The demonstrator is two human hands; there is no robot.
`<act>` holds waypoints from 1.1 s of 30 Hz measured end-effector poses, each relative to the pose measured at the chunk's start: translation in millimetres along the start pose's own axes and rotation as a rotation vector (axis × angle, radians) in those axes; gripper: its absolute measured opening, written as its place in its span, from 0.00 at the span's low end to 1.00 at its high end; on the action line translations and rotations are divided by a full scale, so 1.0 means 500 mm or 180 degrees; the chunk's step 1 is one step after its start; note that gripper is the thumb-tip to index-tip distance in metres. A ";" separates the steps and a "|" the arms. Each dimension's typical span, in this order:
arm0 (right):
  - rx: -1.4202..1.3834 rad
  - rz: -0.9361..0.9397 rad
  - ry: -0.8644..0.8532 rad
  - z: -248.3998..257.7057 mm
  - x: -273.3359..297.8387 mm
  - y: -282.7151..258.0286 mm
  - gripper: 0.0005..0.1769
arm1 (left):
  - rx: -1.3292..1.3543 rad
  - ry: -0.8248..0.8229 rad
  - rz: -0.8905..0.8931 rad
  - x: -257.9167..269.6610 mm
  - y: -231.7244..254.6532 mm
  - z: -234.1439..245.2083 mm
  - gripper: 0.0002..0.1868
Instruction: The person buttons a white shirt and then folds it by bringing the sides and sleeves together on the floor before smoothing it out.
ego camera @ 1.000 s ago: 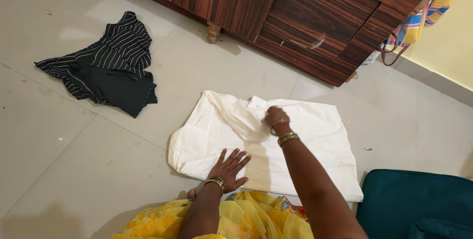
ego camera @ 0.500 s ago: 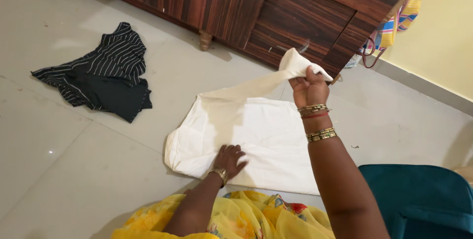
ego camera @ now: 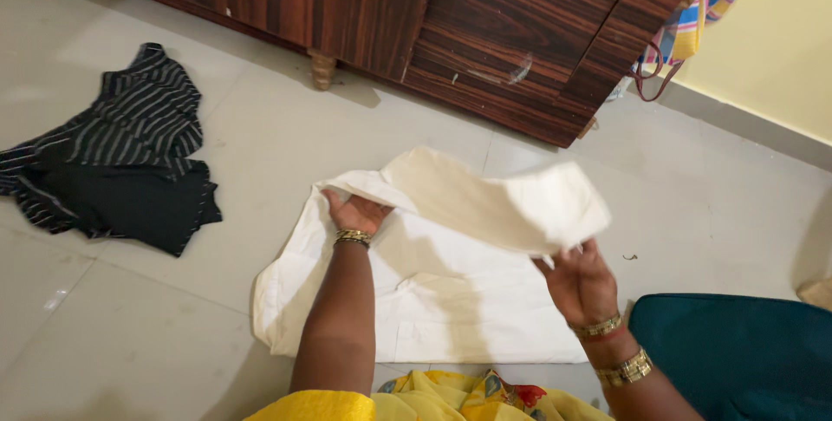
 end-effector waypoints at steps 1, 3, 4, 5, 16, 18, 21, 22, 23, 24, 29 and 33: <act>0.0154 -0.0370 0.0205 0.070 0.016 0.041 0.29 | 0.0004 0.0026 0.0025 0.012 0.001 0.002 0.62; 0.0291 -0.1141 0.0661 0.208 0.051 0.129 0.27 | 0.0146 -0.0814 -0.0080 0.037 0.006 -0.030 0.70; 0.0307 -0.1333 0.0849 0.267 0.058 0.161 0.27 | 0.0154 -0.0785 -0.0066 0.036 0.003 -0.028 0.70; 0.0321 -0.1440 0.1031 0.321 0.056 0.183 0.26 | 0.0212 -0.0652 -0.0199 0.030 0.009 -0.021 0.65; 0.0754 -0.0659 0.1357 0.582 -0.071 0.231 0.15 | 0.0003 0.0811 -0.0625 -0.021 0.061 0.050 0.21; 0.0910 -0.0036 0.1282 0.571 -0.084 0.165 0.19 | 0.0317 0.0433 -0.0487 -0.013 0.051 0.044 0.25; 0.1285 -0.0287 0.1452 0.598 -0.064 0.161 0.21 | 0.0679 0.0359 -0.0477 -0.007 0.038 0.060 0.26; 0.1529 -0.0657 0.1484 0.614 -0.043 0.186 0.21 | 0.0679 0.0348 -0.0487 -0.005 0.039 0.066 0.26; 0.1772 -0.1028 0.1510 0.634 -0.032 0.208 0.21 | 0.0600 0.0365 -0.0587 -0.003 0.045 0.072 0.25; 0.1765 -0.1035 0.1520 0.648 -0.033 0.214 0.21 | 0.0512 0.0402 -0.0672 0.003 0.051 0.081 0.24; 0.1635 -0.0528 0.1383 0.667 -0.052 0.186 0.10 | 0.0154 0.0955 -0.0958 0.065 0.082 0.131 0.22; 0.2064 -0.0609 0.1455 0.677 -0.044 0.193 0.08 | -0.0365 0.1631 -0.1209 0.138 0.103 0.157 0.20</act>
Point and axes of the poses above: each hand's wrist, its own x-axis away from the middle knuckle, its own z-axis out of the back of the hand, y = z × x, the point moved 9 cm from there along -x, towards the middle knuckle, and after that the axes turned 12 degrees about z, right-handed, at the moved point
